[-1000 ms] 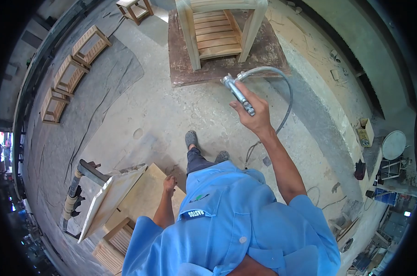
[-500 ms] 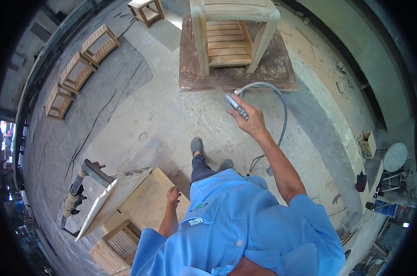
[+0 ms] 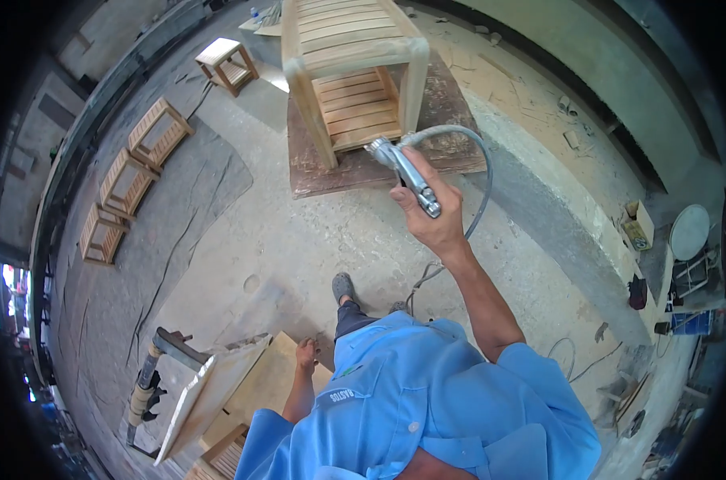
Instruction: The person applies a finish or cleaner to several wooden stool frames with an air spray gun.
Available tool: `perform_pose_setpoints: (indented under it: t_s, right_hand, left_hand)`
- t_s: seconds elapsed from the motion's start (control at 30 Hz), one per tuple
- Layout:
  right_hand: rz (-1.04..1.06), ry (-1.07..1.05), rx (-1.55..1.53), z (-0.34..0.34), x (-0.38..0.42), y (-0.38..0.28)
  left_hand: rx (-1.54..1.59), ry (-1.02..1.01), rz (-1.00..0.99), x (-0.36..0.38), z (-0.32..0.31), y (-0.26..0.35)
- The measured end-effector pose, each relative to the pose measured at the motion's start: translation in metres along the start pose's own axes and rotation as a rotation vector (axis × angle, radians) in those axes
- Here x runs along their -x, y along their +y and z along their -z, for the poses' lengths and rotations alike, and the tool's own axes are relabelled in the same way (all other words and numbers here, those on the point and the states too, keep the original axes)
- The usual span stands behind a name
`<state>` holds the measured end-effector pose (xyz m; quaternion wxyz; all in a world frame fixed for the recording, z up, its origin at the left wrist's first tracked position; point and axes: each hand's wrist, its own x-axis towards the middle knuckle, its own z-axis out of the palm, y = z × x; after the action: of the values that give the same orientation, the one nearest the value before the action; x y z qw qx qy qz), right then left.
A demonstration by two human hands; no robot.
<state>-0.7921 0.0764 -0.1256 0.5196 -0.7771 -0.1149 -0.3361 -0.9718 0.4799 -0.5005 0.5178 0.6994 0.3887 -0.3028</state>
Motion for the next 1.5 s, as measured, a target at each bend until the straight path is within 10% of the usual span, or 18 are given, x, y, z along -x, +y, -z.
perform_pose_setpoints:
  t_s: [0.33, 0.7, 1.07, 1.5]
  right_hand:
    - [-0.189, 0.358, 0.136, 0.104, 0.047, -0.001]
    - [0.065, 0.279, 0.273, 0.096, 0.044, 0.017]
    - [-0.506, -0.071, 0.483, 0.068, 0.141, 0.118]
    - [-0.165, 0.256, 0.126, 0.112, 0.02, 0.018]
  left_hand:
    - [-0.163, -0.116, -0.015, -0.027, 0.001, -0.003]
    - [-0.116, -0.165, -0.149, -0.025, -0.011, 0.034]
    - [-0.053, -0.109, 0.036, -0.004, 0.011, -0.029]
    - [-0.137, -0.068, -0.05, -0.016, -0.007, 0.012]
